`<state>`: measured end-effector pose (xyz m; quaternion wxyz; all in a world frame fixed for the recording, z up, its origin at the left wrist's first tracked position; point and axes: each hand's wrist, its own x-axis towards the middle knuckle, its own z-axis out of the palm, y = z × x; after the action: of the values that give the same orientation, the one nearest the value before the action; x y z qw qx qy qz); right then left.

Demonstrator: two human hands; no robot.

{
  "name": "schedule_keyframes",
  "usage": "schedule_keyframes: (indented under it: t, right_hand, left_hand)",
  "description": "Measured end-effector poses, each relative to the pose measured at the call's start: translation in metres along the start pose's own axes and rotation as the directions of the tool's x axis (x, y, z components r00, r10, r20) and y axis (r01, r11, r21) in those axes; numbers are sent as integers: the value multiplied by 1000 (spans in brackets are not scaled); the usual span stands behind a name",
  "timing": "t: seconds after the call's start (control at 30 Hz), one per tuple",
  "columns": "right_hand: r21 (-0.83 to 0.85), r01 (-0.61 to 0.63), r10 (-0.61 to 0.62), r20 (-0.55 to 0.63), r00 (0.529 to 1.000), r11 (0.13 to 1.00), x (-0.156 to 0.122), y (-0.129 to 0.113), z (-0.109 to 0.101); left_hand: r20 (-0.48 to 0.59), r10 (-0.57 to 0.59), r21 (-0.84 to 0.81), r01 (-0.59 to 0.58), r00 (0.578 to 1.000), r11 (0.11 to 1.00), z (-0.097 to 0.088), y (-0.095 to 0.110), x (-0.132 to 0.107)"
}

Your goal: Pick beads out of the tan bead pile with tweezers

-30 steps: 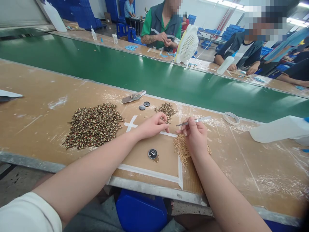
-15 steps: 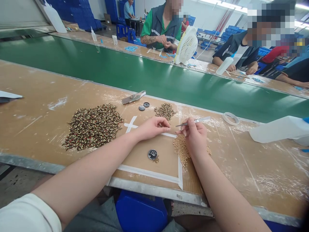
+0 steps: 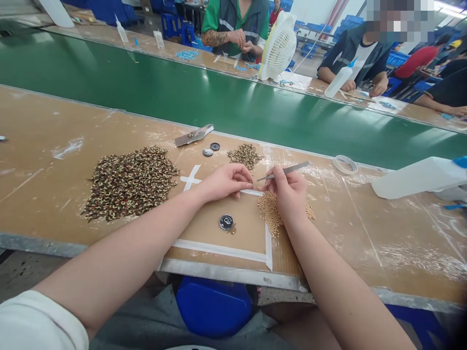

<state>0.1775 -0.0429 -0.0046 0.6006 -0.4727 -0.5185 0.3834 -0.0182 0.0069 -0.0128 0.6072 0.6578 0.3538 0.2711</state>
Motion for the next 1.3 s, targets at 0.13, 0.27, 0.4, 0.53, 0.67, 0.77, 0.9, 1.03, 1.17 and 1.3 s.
schedule_keyframes:
  t: [0.13,0.27,0.4,0.53,0.67,0.77,0.9,1.03,1.17,1.3]
  right_hand:
    - [-48,0,0,1,1000,999,0,-3,2]
    - [-48,6,-6,0,1000,999,1,-1,2]
    - [-23,-10,10,8,1000,1000,2,3,2]
    - [5,-25,25,16,1000,1000,3,6,2]
    - [11,-41,41,13,999,999,3,8,2]
    - [6,-51,51,18,999,999,3,8,2]
    - [-9,-51,52,20,998,999,4,8,2]
    - [-31,-51,52,37,998,998,4,9,0]
    - [-48,-47,49,54,997,998,5,11,-2]
    - [-82,-45,50,67,996,996,5,9,-2]
  left_hand:
    - [-14,-3,31,3,1000,1000,0,2,-1]
    - [-27,-13,48,14,1000,999,0,2,-1]
    - [-31,-16,84,19,999,996,1,1,-2]
    - [-34,-19,95,22,999,995,2,1,-2]
    - [-33,-22,83,25,999,996,3,2,-3]
    - [-31,-23,67,25,999,997,3,2,-3]
    - [-26,-23,59,24,999,998,3,2,-2]
    - [-30,-28,70,30,999,997,3,3,-3]
    - [-20,-19,49,20,1000,999,3,1,-2]
    - [-8,-5,27,5,1000,1000,2,0,-1]
